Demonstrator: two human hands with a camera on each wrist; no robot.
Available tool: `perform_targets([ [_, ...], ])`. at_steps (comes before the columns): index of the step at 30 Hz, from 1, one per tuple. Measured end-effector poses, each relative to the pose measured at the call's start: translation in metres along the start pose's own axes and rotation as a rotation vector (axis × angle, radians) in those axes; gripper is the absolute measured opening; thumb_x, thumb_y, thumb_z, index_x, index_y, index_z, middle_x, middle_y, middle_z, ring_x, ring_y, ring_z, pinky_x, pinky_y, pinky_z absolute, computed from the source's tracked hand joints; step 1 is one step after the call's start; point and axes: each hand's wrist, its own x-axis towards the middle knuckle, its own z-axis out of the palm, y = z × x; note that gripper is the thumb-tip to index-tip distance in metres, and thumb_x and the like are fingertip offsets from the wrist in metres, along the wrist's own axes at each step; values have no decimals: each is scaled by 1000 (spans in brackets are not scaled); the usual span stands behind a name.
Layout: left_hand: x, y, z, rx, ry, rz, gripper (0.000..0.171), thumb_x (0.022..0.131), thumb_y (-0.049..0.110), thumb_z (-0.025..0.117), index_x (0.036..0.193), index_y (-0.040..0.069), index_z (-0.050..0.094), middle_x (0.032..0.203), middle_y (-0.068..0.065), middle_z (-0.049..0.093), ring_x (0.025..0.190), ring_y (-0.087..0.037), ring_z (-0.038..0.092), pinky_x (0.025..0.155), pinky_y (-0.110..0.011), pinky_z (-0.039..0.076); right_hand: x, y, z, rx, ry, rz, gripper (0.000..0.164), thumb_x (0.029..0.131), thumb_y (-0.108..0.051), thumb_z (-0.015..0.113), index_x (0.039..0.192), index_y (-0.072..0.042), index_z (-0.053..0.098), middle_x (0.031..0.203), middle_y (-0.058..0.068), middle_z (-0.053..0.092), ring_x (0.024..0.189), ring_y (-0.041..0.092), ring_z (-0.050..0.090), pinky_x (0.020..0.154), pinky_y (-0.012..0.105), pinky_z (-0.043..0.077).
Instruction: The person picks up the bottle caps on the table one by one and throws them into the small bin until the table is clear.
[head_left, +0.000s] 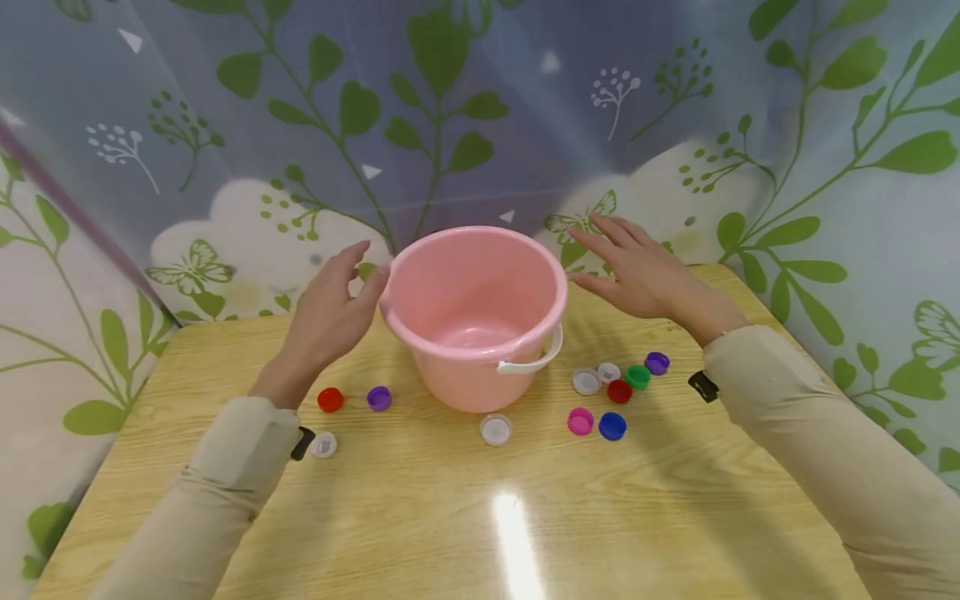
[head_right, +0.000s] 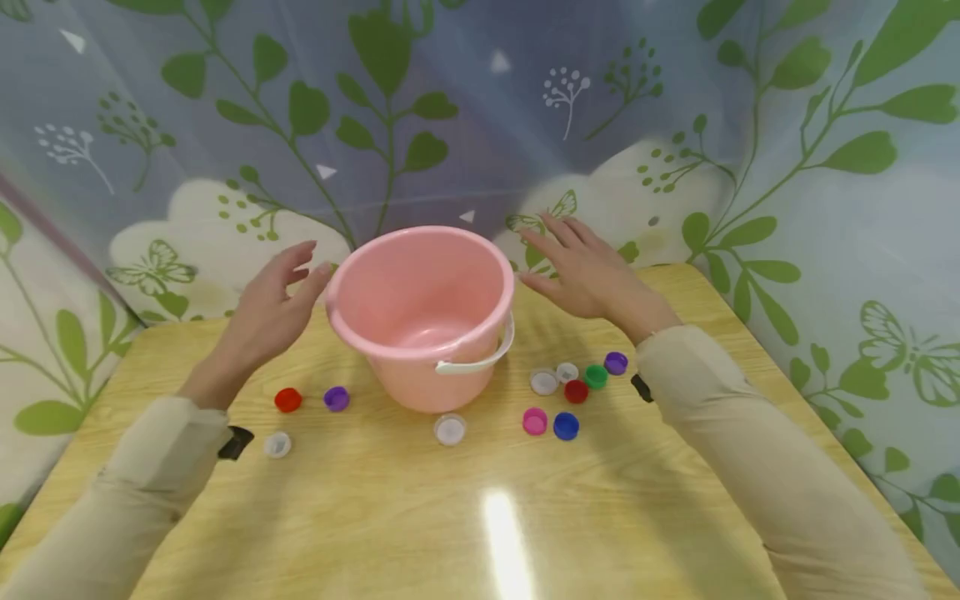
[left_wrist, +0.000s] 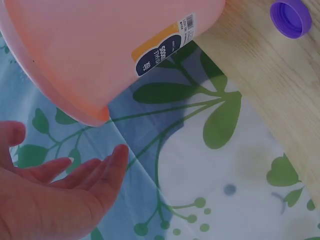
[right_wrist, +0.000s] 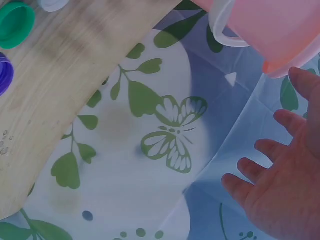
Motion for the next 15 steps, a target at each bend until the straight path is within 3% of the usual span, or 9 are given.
perform_targets([
  [10,6,-3,1,-92,-50,-97,63,99,37,48,148,3,29,148,-16,35,126,-34,45,95,-50,49,4,-6,-5,48,-9,6,68,99,-52,40,154,-22,15,158,12,1,141,40,6,108,67,19],
  [15,11,-6,5,-254,-90,-171,58,99,24,52,145,-4,30,140,-22,41,117,-34,51,80,-38,58,4,-8,-4,76,-9,9,67,99,-52,40,154,-22,15,158,12,1,141,40,6,107,68,20],
])
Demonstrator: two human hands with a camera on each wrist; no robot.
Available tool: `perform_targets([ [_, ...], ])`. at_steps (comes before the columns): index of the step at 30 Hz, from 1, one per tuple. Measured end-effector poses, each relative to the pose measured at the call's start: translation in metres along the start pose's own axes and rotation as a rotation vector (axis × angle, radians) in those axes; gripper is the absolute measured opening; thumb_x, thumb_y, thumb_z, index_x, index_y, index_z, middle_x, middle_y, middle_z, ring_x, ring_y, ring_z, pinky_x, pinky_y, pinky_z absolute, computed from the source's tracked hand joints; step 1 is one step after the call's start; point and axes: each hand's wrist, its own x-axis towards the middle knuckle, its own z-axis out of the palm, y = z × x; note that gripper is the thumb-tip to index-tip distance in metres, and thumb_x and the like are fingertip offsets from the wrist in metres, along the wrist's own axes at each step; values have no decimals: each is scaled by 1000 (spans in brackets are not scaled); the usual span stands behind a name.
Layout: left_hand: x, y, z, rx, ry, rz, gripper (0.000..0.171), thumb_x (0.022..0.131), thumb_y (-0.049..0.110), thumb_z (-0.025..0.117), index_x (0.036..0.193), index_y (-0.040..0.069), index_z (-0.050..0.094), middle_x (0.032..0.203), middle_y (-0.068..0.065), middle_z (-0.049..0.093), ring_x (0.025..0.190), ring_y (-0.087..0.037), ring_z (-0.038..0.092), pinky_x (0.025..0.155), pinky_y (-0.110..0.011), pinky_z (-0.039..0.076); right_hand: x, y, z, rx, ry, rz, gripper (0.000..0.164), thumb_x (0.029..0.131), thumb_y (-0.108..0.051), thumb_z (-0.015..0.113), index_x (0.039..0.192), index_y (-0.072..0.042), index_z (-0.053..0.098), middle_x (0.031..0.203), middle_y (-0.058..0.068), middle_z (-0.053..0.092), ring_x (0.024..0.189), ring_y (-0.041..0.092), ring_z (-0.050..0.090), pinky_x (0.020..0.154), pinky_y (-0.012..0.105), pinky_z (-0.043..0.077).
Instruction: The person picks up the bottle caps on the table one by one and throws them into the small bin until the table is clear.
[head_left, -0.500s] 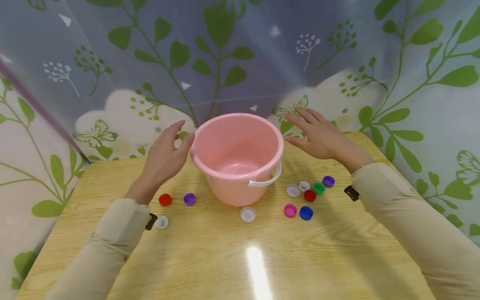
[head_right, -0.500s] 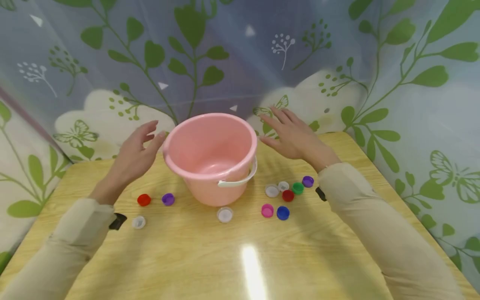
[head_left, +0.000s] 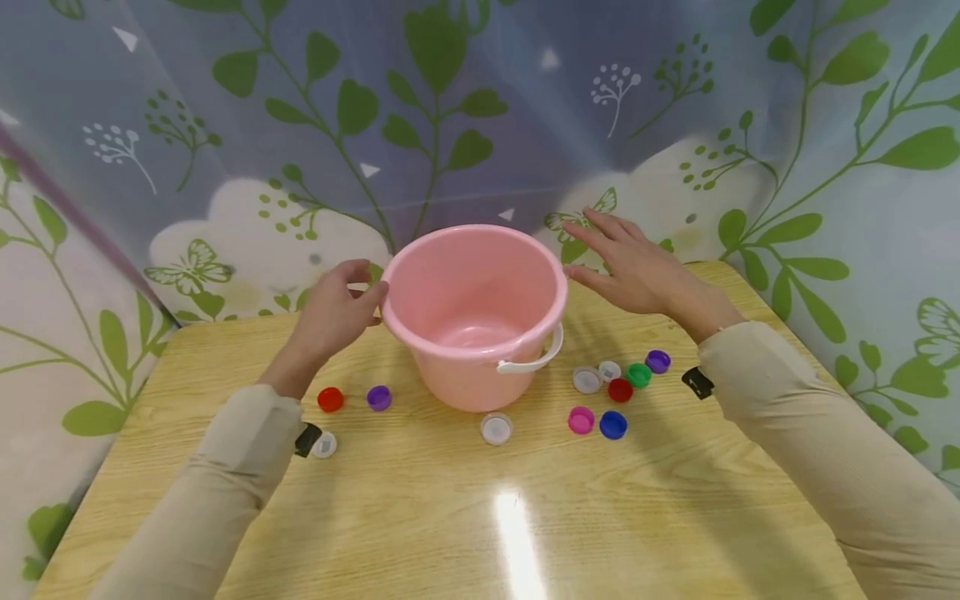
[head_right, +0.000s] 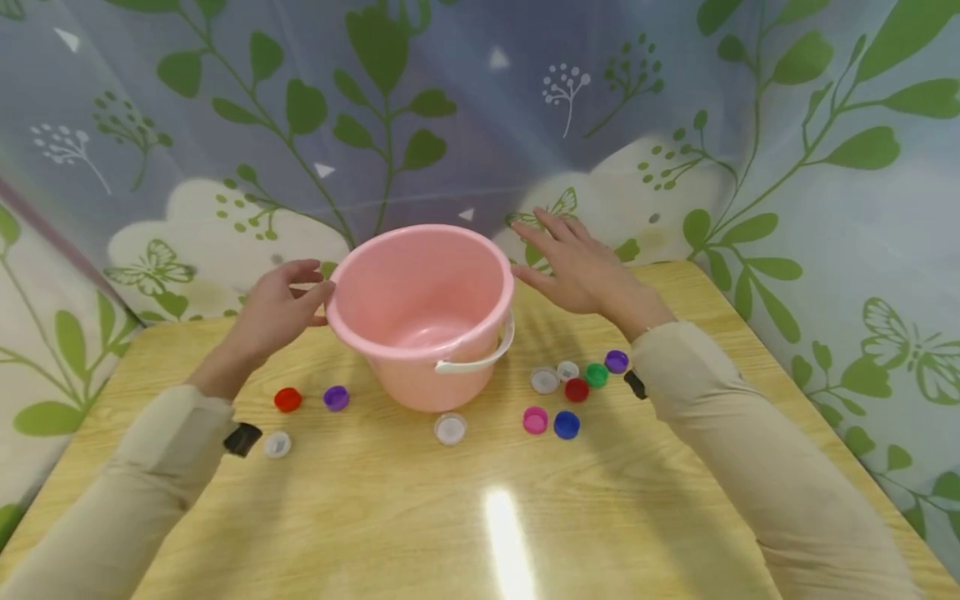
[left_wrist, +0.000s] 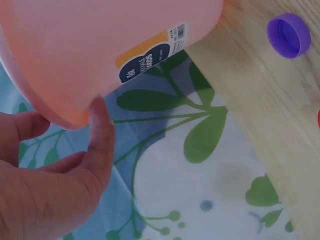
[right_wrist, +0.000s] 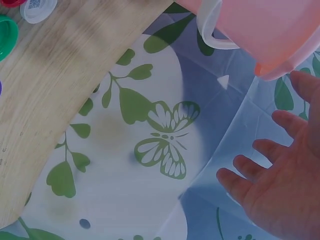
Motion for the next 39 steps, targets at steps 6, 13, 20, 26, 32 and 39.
perform_targets([
  [6,6,-6,1,-209,-56,-18,52,99,15,51,141,-9,34,123,-25,46,93,-30,62,74,-34,59,-1,1,2,15,11,0,66,100,-51,40,154,-21,17,158,12,3,141,42,8,106,68,20],
  [13,11,-7,2,-351,-132,-108,40,100,16,50,132,-7,47,121,-23,54,93,-24,62,78,-32,58,-4,3,4,25,10,15,65,100,-50,41,154,-21,19,158,12,3,141,42,9,106,69,21],
  [20,15,-4,3,-484,-149,-202,36,98,11,49,128,-9,49,114,-19,52,93,-26,62,79,-30,58,-10,9,9,32,-5,45,66,99,-52,42,153,-21,21,159,10,4,140,42,12,104,70,23],
  [26,17,-5,4,-602,-149,-247,37,96,6,52,128,-13,46,104,-13,53,85,-18,62,76,-26,58,-24,26,17,53,-34,65,64,99,-47,45,151,-12,27,155,21,13,138,45,15,107,68,18],
  [32,15,-7,3,-662,-175,-253,40,97,6,52,132,-12,42,105,-13,52,85,-17,61,75,-24,58,-43,54,30,85,-97,115,62,100,-41,47,148,-4,30,151,27,19,134,50,20,106,67,20],
  [39,17,-7,4,-737,-209,-280,36,99,7,50,130,-9,42,105,-12,51,86,-16,59,74,-25,58,-69,83,51,136,-220,115,56,100,-31,53,142,3,38,144,29,33,130,49,30,104,65,28],
])
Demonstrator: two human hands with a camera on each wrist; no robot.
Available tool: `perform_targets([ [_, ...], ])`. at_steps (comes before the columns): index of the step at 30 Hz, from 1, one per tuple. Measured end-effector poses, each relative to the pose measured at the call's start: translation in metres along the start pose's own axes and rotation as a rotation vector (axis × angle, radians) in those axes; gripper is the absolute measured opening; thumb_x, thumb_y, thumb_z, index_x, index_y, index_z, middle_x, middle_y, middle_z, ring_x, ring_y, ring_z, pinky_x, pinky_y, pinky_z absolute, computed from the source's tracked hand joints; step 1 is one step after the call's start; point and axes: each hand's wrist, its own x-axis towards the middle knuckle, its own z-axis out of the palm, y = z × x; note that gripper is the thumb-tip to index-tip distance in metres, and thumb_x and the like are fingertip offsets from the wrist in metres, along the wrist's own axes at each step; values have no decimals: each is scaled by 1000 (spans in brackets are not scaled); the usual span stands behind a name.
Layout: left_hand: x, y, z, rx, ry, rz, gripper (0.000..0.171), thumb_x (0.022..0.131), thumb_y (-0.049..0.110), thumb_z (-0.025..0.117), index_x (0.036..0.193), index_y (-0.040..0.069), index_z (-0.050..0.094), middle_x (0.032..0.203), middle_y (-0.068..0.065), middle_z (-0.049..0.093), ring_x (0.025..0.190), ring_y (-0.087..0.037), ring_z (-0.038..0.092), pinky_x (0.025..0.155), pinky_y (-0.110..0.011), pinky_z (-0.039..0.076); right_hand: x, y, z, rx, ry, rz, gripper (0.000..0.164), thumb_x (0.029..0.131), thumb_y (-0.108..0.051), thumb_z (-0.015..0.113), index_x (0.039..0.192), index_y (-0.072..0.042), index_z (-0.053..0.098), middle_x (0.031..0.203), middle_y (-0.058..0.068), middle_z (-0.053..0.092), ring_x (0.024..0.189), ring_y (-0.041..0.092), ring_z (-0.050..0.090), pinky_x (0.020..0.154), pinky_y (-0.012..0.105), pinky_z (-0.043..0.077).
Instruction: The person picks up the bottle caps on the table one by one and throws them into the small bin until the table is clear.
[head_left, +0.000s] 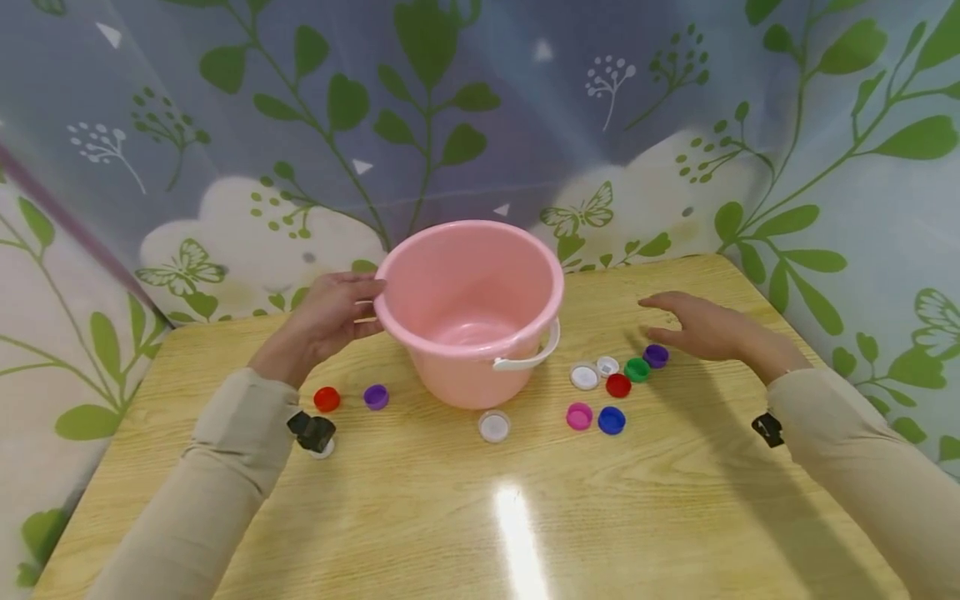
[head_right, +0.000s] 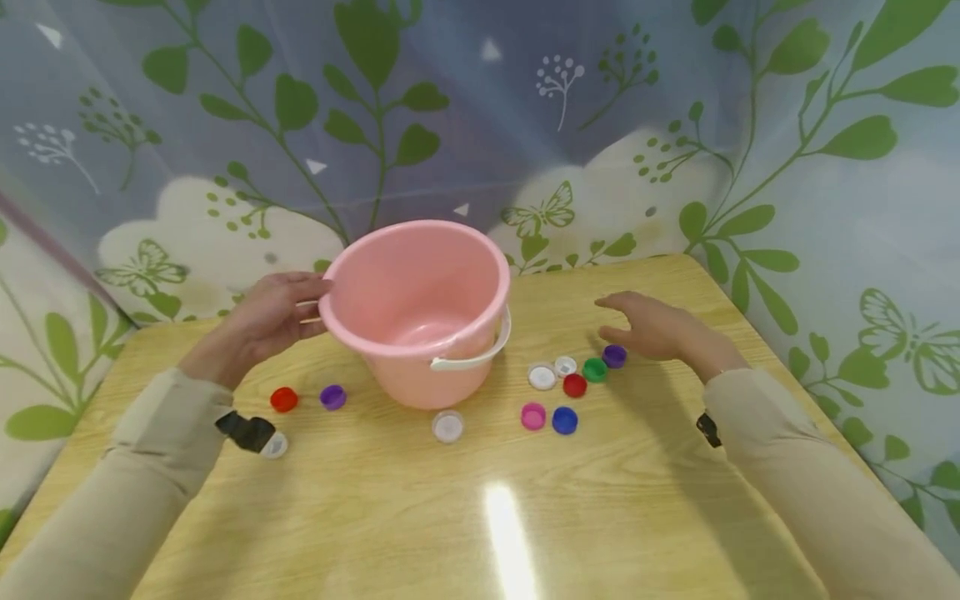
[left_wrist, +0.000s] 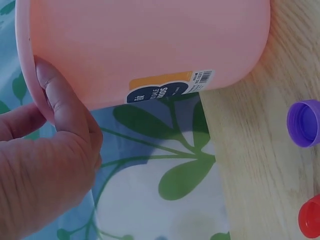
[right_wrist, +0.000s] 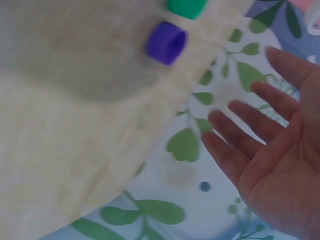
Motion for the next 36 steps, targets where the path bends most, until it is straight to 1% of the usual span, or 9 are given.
perform_targets([
  [5,1,2,0,3,-38,-11,34,101,10,48,128,-8,42,107,-13,48,87,-17,58,75,-26,58,-12,18,19,30,-20,-27,49,93,-16,63,136,4,47,136,29,43,116,47,47,97,62,39],
  [8,2,2,0,-5,-52,-13,34,101,10,48,128,-8,41,107,-14,47,88,-17,57,74,-26,58,-14,25,30,54,0,-55,47,91,-10,65,132,5,50,132,29,46,116,47,48,97,62,39],
  [10,2,3,-2,-16,-57,-13,34,101,11,48,128,-8,41,107,-13,48,87,-17,57,73,-25,58,-13,30,36,71,19,-93,45,90,-6,65,130,7,51,128,29,50,114,47,48,97,61,41],
  [13,2,2,-3,-31,-61,-14,34,101,11,49,127,-8,41,106,-13,48,87,-17,57,73,-26,58,-12,35,45,49,63,-157,44,88,-3,66,128,9,52,121,28,54,110,45,51,94,58,44],
  [16,1,1,-3,-34,-65,-13,33,101,11,49,127,-9,41,106,-13,47,87,-17,57,74,-26,58,-12,38,51,25,108,-193,43,85,-2,69,124,9,54,116,27,57,104,42,55,90,56,47],
  [22,-1,-2,-4,-51,-62,-17,31,101,10,49,125,-8,42,109,-13,45,88,-17,58,74,-26,58,-9,39,56,43,148,-163,33,87,-2,68,117,6,58,110,22,60,99,38,58,88,54,49],
  [27,-1,-4,-5,-59,-59,-6,29,101,10,49,123,-7,43,112,-14,45,90,-18,59,76,-28,58,-5,38,57,66,159,-140,27,86,-4,70,110,4,61,102,15,62,91,31,60,81,50,52],
  [32,0,-5,-5,-61,-64,0,26,100,9,50,120,-6,43,110,-13,45,89,-18,60,77,-29,58,-5,38,58,70,155,-117,24,85,-4,72,106,2,62,98,11,63,85,26,60,76,46,53],
  [36,1,-6,-4,-70,-63,10,25,100,8,50,120,-7,43,110,-14,45,87,-17,60,76,-29,58,-7,37,57,87,157,-108,23,85,-4,71,106,2,62,98,11,63,85,26,60,76,45,54],
])
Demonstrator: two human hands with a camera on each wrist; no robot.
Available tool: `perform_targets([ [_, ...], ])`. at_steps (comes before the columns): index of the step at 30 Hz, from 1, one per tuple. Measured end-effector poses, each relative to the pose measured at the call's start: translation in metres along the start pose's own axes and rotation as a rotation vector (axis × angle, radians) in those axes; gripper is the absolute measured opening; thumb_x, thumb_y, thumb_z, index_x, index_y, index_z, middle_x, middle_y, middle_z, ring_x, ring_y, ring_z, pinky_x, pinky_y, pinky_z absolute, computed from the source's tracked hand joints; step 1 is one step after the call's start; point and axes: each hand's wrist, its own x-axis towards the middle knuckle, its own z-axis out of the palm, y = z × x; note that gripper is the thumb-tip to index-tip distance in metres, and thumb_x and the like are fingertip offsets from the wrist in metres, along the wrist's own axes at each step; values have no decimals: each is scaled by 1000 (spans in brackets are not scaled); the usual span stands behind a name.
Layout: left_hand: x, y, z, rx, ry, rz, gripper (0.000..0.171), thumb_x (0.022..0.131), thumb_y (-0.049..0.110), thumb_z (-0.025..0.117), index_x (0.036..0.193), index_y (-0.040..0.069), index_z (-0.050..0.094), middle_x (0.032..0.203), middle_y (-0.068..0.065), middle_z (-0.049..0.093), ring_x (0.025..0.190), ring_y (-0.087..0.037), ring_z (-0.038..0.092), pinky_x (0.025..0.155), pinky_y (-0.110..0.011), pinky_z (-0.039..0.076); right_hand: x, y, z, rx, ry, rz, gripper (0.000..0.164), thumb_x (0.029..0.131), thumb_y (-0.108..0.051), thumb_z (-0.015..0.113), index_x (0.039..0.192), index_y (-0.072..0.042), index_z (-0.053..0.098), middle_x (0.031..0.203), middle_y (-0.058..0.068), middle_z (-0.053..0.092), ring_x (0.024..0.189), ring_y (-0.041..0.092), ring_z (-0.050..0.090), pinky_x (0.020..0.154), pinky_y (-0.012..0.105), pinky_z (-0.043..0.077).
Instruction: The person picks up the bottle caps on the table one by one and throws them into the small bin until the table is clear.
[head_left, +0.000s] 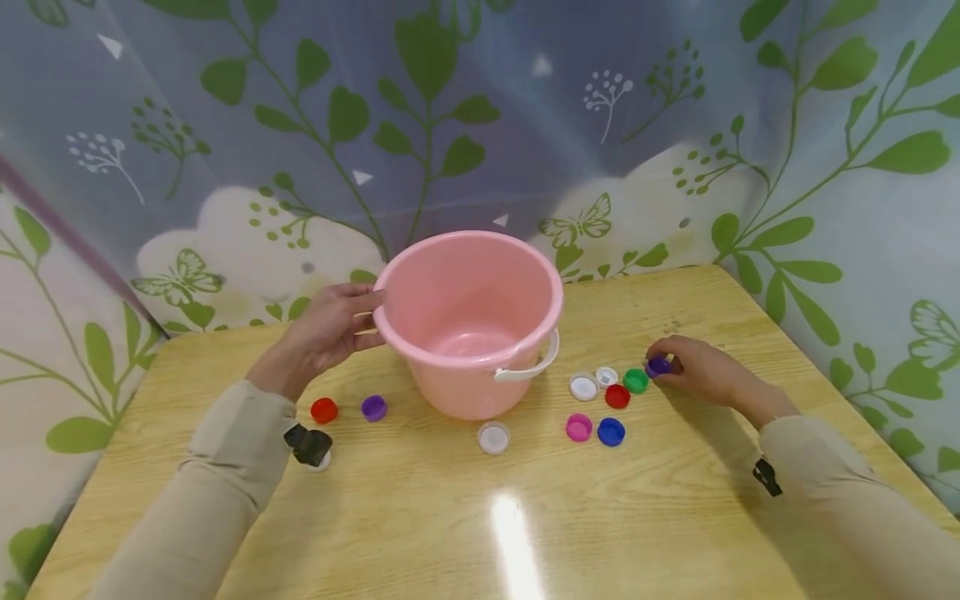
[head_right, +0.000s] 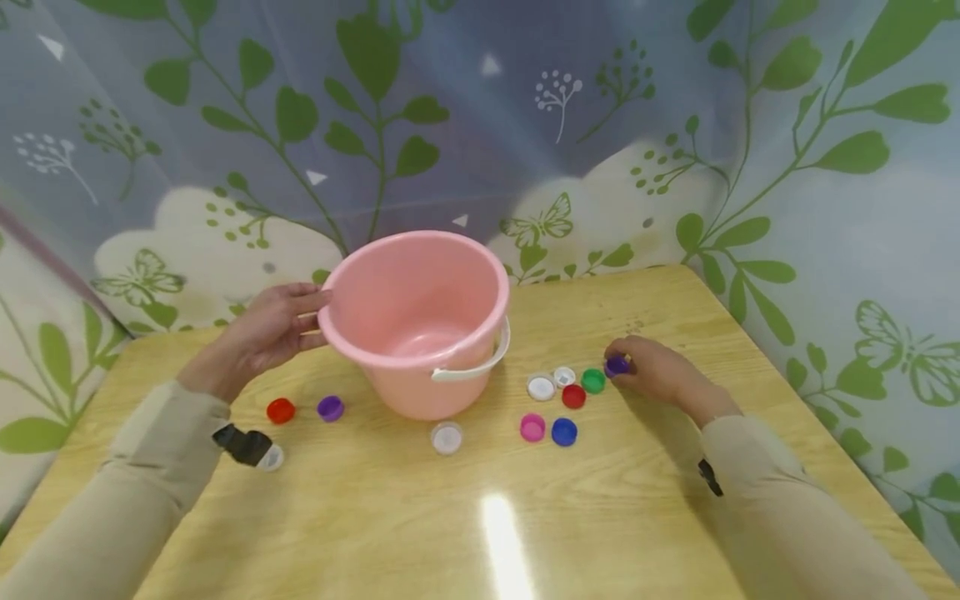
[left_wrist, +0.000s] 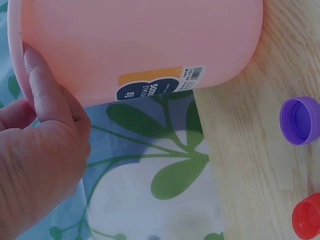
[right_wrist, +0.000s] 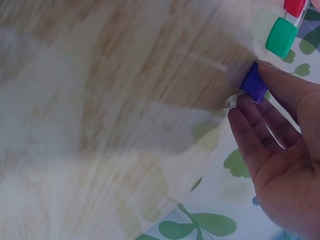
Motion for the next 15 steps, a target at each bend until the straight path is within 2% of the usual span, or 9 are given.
perform_targets([
  [7,-1,-2,0,6,0,-4,28,100,8,50,121,-8,42,110,-15,44,85,-17,59,74,-28,58,-1,3,-3,50,-35,61,33,87,-9,70,115,6,60,102,15,63,87,26,61,78,46,54],
  [15,-2,0,-2,7,-10,4,33,100,10,51,126,-8,40,114,-17,43,87,-18,61,75,-27,58,8,-1,-17,13,-22,43,35,88,-8,69,117,9,59,103,16,63,87,27,61,77,46,54],
])
